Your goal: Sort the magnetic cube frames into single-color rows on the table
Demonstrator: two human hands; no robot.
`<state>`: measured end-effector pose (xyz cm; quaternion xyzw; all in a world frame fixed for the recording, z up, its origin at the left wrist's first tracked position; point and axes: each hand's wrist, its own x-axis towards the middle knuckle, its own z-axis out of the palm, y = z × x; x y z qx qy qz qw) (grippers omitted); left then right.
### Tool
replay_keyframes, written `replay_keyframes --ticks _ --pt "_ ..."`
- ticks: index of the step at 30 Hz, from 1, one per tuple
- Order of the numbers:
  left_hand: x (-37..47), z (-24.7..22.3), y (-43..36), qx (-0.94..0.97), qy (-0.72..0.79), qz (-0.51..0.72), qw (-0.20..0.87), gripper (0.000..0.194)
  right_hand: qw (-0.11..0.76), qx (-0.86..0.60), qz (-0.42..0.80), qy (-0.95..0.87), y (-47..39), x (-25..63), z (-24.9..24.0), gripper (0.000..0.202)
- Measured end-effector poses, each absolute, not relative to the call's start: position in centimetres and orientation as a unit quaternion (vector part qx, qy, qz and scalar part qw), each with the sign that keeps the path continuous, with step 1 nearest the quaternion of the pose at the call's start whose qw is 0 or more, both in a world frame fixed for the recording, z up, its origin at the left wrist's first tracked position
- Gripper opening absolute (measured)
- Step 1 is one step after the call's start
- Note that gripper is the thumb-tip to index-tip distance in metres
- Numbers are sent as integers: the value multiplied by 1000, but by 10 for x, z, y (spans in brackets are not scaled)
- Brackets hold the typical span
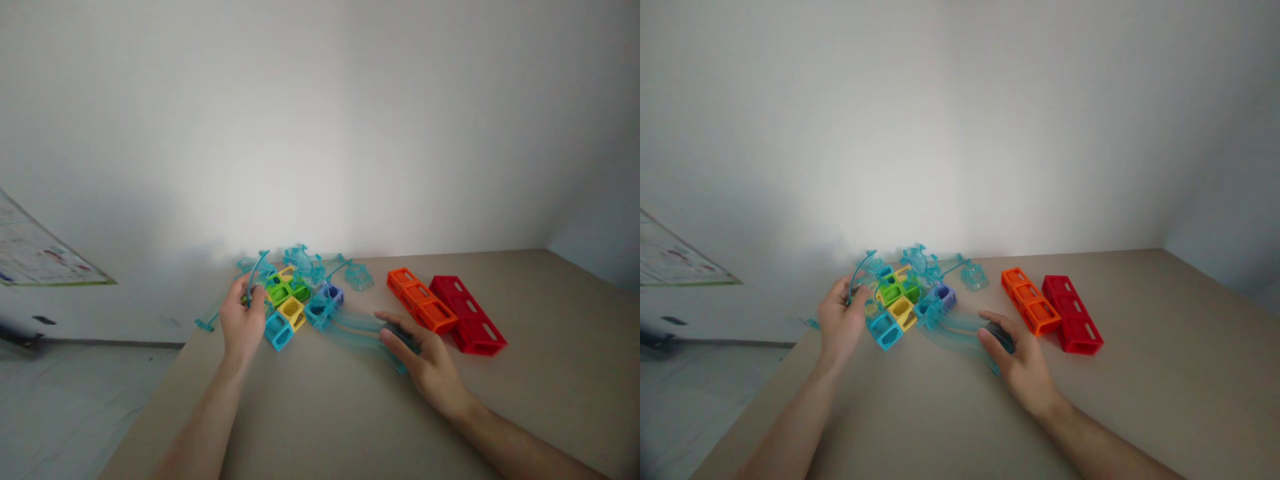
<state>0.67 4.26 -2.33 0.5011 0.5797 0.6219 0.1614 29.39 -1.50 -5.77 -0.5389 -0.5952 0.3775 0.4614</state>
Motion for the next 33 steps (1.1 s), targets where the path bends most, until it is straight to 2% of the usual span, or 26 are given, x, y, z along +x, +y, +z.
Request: replay_keyframes --ticks 4,10,18,22,25,28,33 --pt "-10 -33 52 565 654 503 10 33 447 -506 345 -652 -18 296 -59 42" --pt "-7 -39 54 616 672 404 -79 33 411 -434 267 -756 -17 299 -60 41" --pt "-10 -47 59 631 670 375 -111 34 339 -449 162 -811 -24 304 -42 40" --pt "-10 -48 59 625 680 365 -116 36 343 -533 3 -774 -10 324 -31 29" --pt "-11 -49 60 624 682 362 -115 36 250 -641 -85 -721 5 342 -30 32" --pt "-11 -49 60 621 685 364 -109 38 185 -690 -84 -694 16 353 -34 31" --pt "-11 -49 61 614 690 371 -90 39 172 -729 -82 -657 23 360 -38 39"
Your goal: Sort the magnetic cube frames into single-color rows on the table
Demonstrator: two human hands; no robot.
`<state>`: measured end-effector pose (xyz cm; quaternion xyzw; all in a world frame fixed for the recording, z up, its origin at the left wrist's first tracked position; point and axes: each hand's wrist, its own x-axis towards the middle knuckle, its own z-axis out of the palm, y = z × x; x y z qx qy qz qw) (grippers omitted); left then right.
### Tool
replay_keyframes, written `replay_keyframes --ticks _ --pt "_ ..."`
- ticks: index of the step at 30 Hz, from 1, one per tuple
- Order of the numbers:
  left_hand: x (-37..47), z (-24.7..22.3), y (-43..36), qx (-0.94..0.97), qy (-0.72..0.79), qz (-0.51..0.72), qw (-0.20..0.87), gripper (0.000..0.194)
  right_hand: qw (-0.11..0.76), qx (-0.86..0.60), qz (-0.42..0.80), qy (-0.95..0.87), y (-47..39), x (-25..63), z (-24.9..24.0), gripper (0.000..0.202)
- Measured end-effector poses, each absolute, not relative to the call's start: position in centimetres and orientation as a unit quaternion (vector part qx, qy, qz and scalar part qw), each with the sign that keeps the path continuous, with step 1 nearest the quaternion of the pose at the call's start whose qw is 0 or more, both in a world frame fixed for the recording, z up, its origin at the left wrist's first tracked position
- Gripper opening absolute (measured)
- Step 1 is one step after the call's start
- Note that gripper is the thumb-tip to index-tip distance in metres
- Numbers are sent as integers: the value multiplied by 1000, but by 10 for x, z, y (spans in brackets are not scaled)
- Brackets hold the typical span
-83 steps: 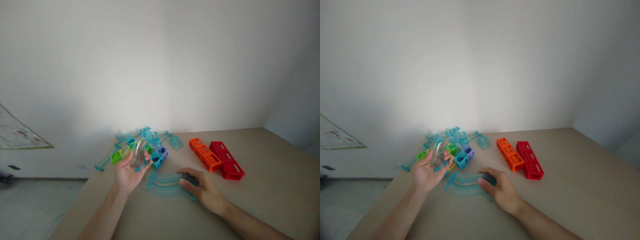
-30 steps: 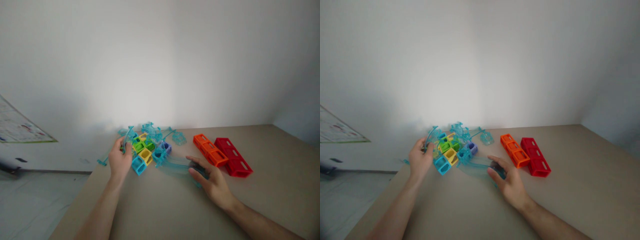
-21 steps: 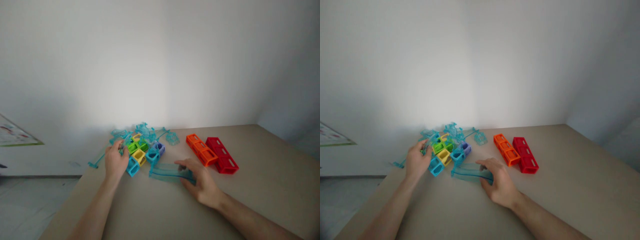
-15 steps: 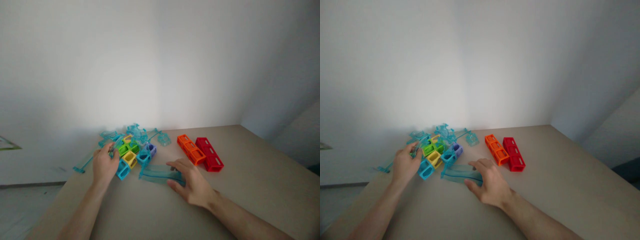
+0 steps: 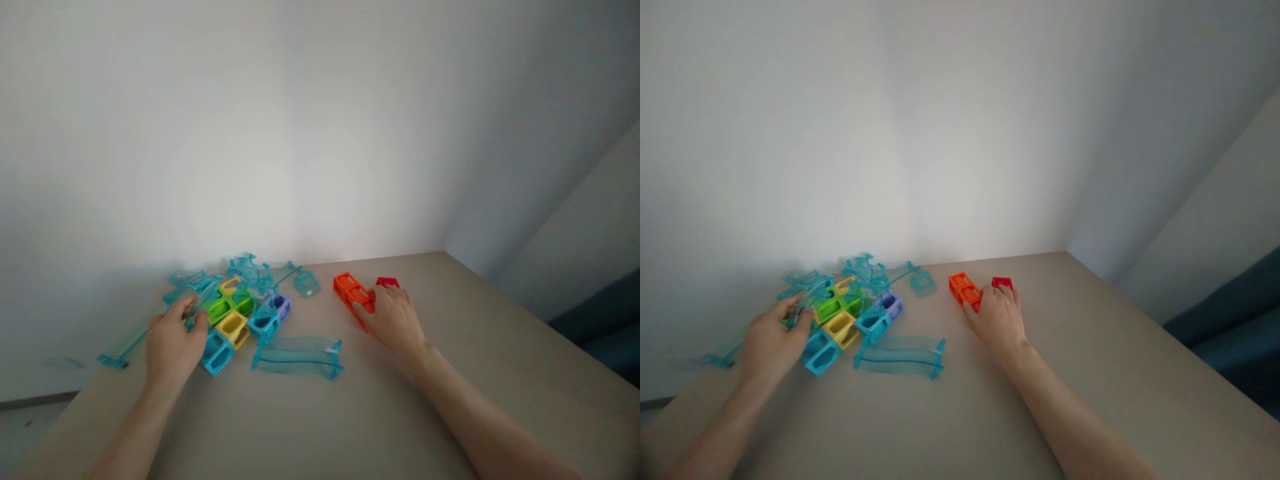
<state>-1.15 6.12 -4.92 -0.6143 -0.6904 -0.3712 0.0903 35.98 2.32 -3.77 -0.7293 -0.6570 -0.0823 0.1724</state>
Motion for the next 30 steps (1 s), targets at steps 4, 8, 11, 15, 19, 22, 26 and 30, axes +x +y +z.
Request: replay_keyframes --ticks 4,8,11,15,19,22,26,30 --pt "-13 -51 62 -609 -697 -370 81 38 163 -752 -74 -634 32 372 -38 42" --pt "-14 -52 62 -610 -696 -371 70 36 155 -765 -63 -621 42 390 -40 52" --pt "-14 -52 61 -607 -700 -370 66 37 143 -765 -52 -626 46 397 -41 55" --pt "-12 -50 61 -604 -711 -354 65 39 128 -758 -48 -638 42 398 -38 57" --pt "-12 -49 62 -596 -728 -332 70 40 136 -754 -62 -640 35 393 -35 60" --pt "-12 -48 62 -594 -728 -334 68 38 164 -768 -104 -610 30 385 -35 65" --pt "-11 -48 61 -590 -732 -336 63 39 157 -799 -95 -572 29 380 -37 83" --pt "-11 -48 61 -589 -730 -341 63 40 171 -785 -75 -590 32 388 -37 67"
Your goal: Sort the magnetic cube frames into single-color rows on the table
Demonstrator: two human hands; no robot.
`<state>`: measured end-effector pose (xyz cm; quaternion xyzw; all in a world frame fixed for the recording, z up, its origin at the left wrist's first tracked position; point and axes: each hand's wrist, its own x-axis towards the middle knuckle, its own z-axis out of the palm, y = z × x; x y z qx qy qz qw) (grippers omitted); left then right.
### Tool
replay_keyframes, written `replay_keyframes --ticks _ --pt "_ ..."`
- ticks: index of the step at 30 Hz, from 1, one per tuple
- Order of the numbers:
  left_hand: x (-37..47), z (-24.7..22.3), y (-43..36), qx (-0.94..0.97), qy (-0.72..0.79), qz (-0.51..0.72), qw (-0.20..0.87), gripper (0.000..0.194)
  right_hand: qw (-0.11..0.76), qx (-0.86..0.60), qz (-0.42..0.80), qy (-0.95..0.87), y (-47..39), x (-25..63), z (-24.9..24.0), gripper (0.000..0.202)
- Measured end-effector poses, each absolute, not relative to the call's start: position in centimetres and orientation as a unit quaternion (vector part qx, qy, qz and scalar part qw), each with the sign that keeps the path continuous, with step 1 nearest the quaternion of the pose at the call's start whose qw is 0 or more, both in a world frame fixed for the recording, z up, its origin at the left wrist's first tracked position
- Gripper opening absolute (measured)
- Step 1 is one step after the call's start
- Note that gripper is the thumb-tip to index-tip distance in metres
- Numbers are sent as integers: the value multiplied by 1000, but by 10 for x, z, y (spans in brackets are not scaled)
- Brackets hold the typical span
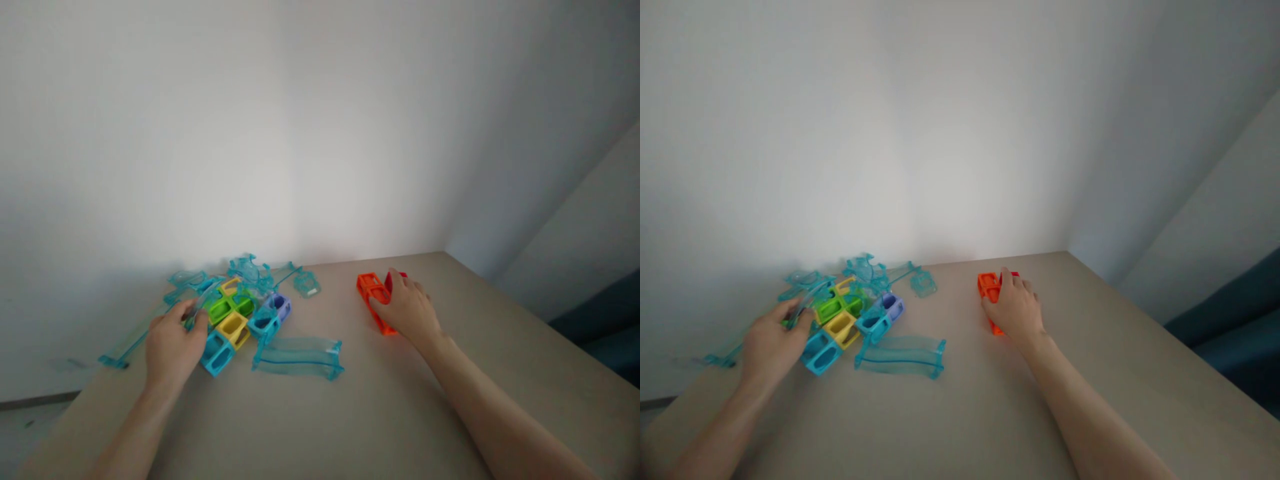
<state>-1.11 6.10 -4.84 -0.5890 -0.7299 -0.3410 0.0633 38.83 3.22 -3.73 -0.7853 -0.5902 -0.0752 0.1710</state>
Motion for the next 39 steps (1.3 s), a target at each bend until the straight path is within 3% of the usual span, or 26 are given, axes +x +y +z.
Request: replay_keyframes --ticks 14,21,26,31,39 --pt "-12 -49 61 -600 -717 -346 78 40 173 -803 -70 -565 33 404 -36 72" --pt "-12 -50 62 -610 -702 -353 98 40 166 -809 -68 -560 34 412 -33 58" --pt "-9 -47 60 -618 -690 -364 94 36 152 -810 -71 -562 34 419 -32 30" --pt "-7 -44 59 -622 -677 -382 97 34 159 -810 -66 -561 35 425 -31 35" --pt "-3 -40 52 -636 -649 -368 197 33 171 -795 -95 -573 28 394 -34 33"
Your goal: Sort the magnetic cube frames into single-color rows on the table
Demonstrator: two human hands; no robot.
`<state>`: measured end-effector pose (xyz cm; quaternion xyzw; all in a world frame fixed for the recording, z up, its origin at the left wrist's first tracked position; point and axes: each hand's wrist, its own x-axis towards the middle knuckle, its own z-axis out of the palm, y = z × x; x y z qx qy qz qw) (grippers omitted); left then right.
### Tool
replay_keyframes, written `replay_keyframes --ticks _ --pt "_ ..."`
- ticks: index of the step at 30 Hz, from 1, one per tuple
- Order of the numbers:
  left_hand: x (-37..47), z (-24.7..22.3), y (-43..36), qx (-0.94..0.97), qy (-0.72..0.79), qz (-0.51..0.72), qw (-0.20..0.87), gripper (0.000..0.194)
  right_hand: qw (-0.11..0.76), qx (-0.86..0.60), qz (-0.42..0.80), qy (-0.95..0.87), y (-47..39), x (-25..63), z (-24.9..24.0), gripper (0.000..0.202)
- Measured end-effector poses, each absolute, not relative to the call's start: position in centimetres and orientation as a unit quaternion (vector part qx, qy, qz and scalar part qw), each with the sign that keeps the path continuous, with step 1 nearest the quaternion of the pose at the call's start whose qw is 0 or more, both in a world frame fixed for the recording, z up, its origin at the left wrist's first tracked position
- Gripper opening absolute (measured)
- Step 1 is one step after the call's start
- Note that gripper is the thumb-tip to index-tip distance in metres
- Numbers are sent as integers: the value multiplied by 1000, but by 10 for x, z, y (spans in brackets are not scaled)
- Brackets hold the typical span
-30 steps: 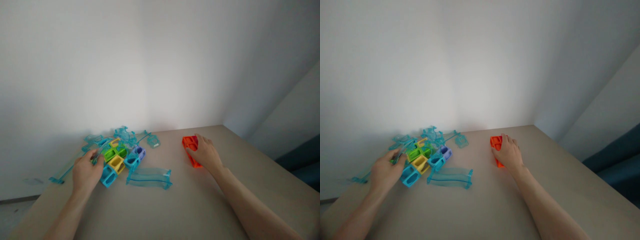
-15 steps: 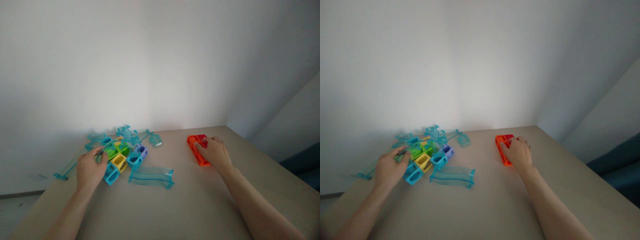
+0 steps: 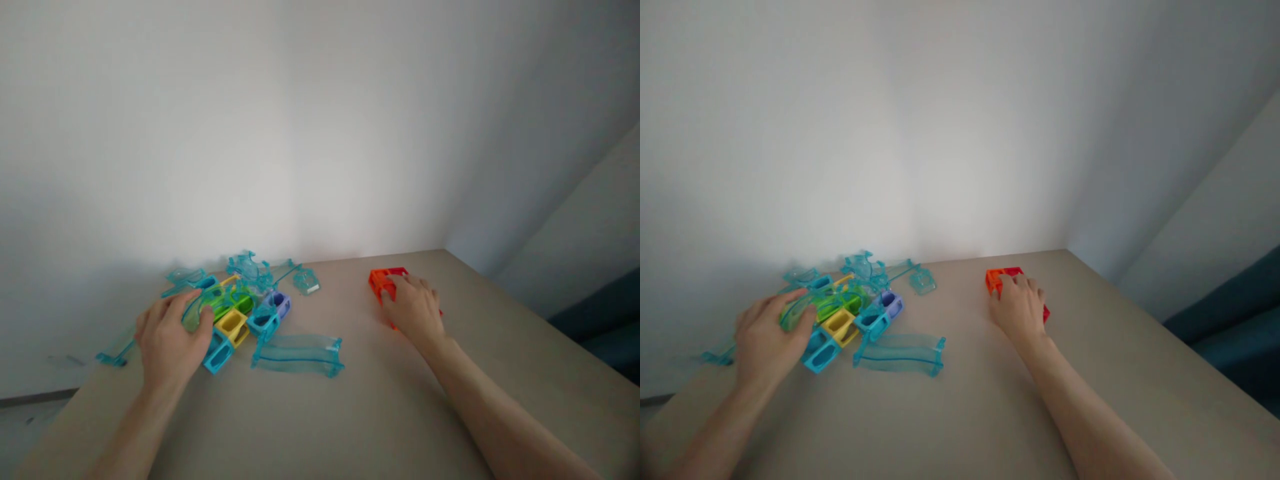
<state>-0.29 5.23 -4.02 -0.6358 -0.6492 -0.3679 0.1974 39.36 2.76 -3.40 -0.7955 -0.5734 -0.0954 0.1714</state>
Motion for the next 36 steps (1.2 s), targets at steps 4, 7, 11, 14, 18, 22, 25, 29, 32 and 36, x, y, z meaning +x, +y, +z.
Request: replay_keyframes --ticks 4,7,11,14,18,22,25,29,32,36 --pt "3 -35 45 -640 -611 -407 227 28 182 -792 -76 -577 35 413 -39 44" --pt "23 -24 28 -670 -541 -456 227 25 188 -775 -39 -602 42 431 -40 34" --pt "95 -11 -16 -771 -391 -485 131 33 203 -768 -10 -607 44 438 -40 32" --pt "177 -15 -42 -874 -285 -393 -11 44 212 -768 4 -605 43 436 -41 32" --pt "274 -43 -34 -898 -329 -290 -32 77 211 -756 34 -619 44 437 -43 26" --pt "316 -71 -2 -877 -403 -257 -41 91 221 -754 56 -617 46 443 -43 23" --pt "319 -80 8 -876 -400 -269 -27 78 235 -760 65 -602 48 446 -43 23" --pt "314 -76 7 -877 -402 -264 9 66 247 -763 83 -591 53 448 -43 19" --pt "314 -72 8 -871 -404 -278 23 63 250 -761 95 -591 55 450 -43 15" --pt "312 -73 15 -855 -414 -311 10 67 248 -757 99 -596 54 448 -41 19"
